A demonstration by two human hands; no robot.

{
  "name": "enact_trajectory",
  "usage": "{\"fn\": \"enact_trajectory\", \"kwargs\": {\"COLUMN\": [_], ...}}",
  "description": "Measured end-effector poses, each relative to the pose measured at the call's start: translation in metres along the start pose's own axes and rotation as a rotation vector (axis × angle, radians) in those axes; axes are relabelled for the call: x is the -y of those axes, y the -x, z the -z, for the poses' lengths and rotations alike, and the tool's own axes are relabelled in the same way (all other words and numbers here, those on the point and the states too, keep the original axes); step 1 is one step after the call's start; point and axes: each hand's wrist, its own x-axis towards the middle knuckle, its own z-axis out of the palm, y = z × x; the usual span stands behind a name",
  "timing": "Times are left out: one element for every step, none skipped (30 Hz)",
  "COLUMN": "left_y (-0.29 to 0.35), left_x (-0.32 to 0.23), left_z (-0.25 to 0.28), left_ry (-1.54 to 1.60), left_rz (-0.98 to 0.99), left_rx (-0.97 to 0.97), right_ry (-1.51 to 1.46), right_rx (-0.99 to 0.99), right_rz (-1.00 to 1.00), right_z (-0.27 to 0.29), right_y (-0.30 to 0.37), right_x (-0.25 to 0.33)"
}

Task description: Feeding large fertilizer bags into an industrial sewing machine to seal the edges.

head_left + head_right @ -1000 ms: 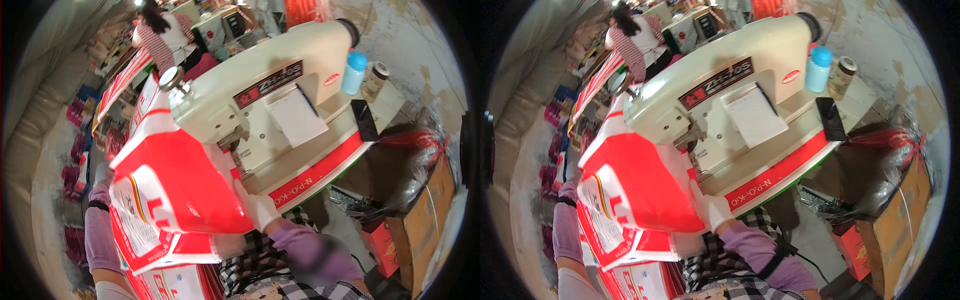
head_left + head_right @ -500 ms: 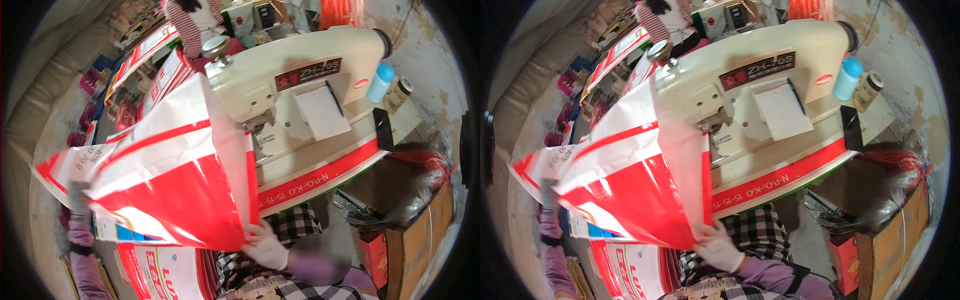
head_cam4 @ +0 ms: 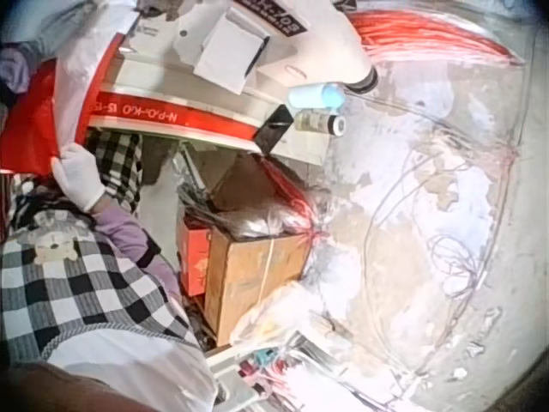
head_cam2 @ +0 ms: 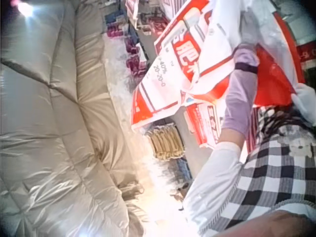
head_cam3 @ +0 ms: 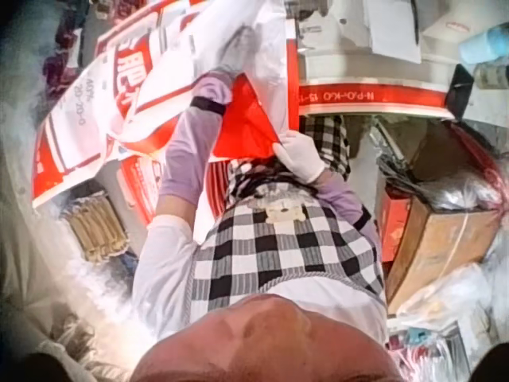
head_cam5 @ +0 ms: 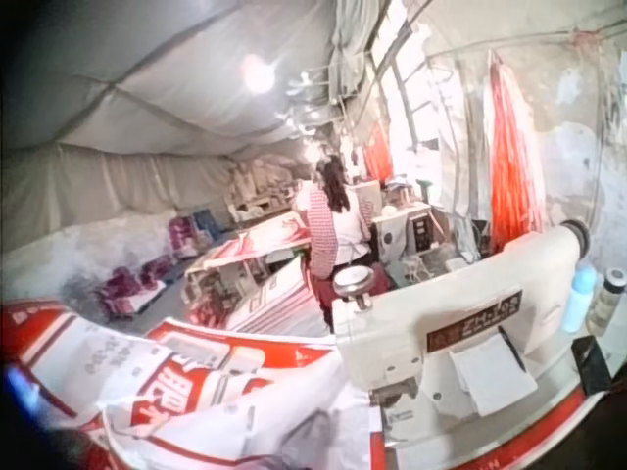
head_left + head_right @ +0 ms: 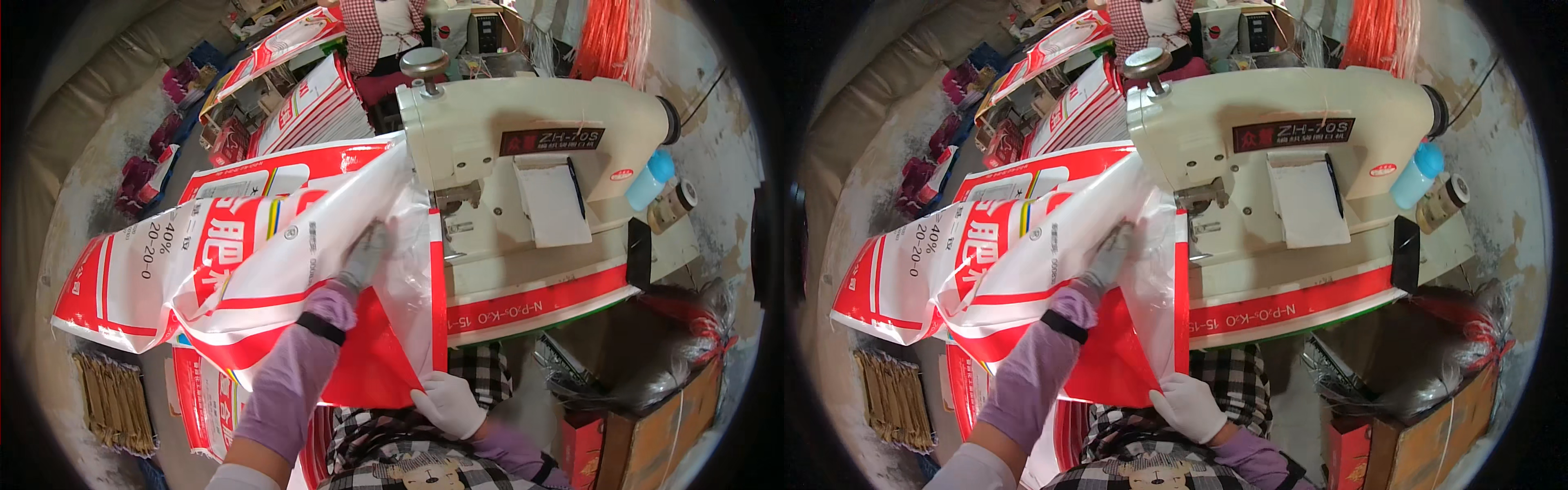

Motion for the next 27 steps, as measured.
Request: {"fn": "enact_trajectory", "kwargs": {"left_y": [-0.004, -0.001, 0.001, 0.001, -0.002, -0.01, -0.013, -0.01, -0.009, -0.008, -0.002, 0.0, 0.006, 0.01, 0.014, 0.008, 0.008, 0.012, 0.019, 0.027, 0.035, 0.039, 0.041, 0.043, 0.044, 0.047, 0.047], "left_x": [-0.034, -0.027, -0.02, -0.014, -0.013, -0.013, -0.013, -0.018, -0.024, -0.032, -0.038, -0.039, -0.042, -0.048, -0.048, -0.033, -0.033, -0.041, -0.039, -0.034, -0.03, -0.031, -0.037, -0.045, -0.05, -0.051, -0.067], "left_z": [0.03, 0.037, 0.03, 0.023, 0.024, 0.026, 0.025, 0.025, 0.023, 0.02, 0.018, 0.003, -0.014, -0.032, -0.044, -0.044, -0.025, 0.007, 0.033, 0.036, 0.028, 0.009, -0.007, -0.01, -0.019, -0.031, -0.039], "left_ry": [0.896, 0.885, 0.703, 0.513, 0.511, 0.307, 0.1, 0.056, 0.059, -0.037, -0.134, -0.2, -0.202, -0.148, -0.096, -0.059, -0.045, 0.149, 0.321, 0.131, 0.122, 0.027, -0.065, -0.134, -0.138, -0.09, -0.033], "left_rz": [0.308, 0.313, 0.061, -0.185, -0.178, -0.36, -0.537, -0.497, -0.495, -0.476, -0.444, -0.443, -0.428, -0.365, -0.298, -0.39, -0.4, -0.445, -0.465, -0.479, -0.462, -0.462, -0.467, -0.356, -0.348, -0.267, -0.212], "left_rx": [0.187, 0.165, 0.068, -0.026, -0.026, 0.115, 0.257, 0.266, 0.271, 0.237, 0.199, 0.084, 0.088, 0.013, -0.065, 0.045, 0.047, 0.242, 0.43, 0.376, 0.367, 0.255, 0.149, 0.116, 0.121, 0.004, -0.119], "right_ry": [0.017, 0.01, -0.076, -0.162, -0.169, -0.184, -0.2, -0.202, -0.167, -0.133, -0.143, -0.155, -0.169, -0.147, -0.151, -0.198, -0.228, -0.206, -0.2, -0.202, -0.211, -0.22, -0.241, -0.27, -0.28, -0.262, -0.222], "right_rx": [-0.055, -0.056, -0.085, -0.114, -0.11, -0.126, -0.143, -0.142, -0.111, -0.078, -0.067, -0.106, -0.143, -0.114, -0.102, -0.125, -0.16, -0.156, -0.164, -0.151, -0.134, -0.126, -0.15, -0.175, -0.171, -0.168, -0.182], "right_rz": [-0.052, -0.028, -0.073, -0.118, -0.117, -0.082, -0.05, -0.054, -0.066, -0.077, -0.073, -0.067, -0.059, -0.074, -0.072, -0.074, -0.093, -0.153, -0.159, -0.148, -0.126, -0.112, -0.119, -0.121, -0.12, -0.123, -0.134], "right_z": [0.01, 0.011, 0.01, 0.01, 0.012, 0.015, 0.018, 0.021, 0.023, 0.024, 0.022, 0.019, 0.016, 0.015, 0.015, 0.013, 0.015, 0.018, 0.016, 0.014, 0.011, 0.008, 0.005, 0.003, 0.0, -0.002, 0.004], "right_y": [0.01, 0.008, 0.008, 0.008, 0.008, 0.006, 0.004, 0.002, 0.0, -0.001, -0.002, -0.003, -0.003, -0.002, 0.0, 0.002, 0.008, 0.017, 0.019, 0.02, 0.019, 0.018, 0.016, 0.012, 0.008, 0.005, 0.008], "right_x": [-0.008, -0.001, 0.001, 0.004, 0.006, 0.008, 0.01, 0.012, 0.013, 0.014, 0.014, 0.013, 0.013, 0.011, 0.011, 0.01, 0.004, -0.004, -0.005, -0.006, -0.004, -0.002, -0.002, 0.002, 0.004, 0.005, 0.005]}}
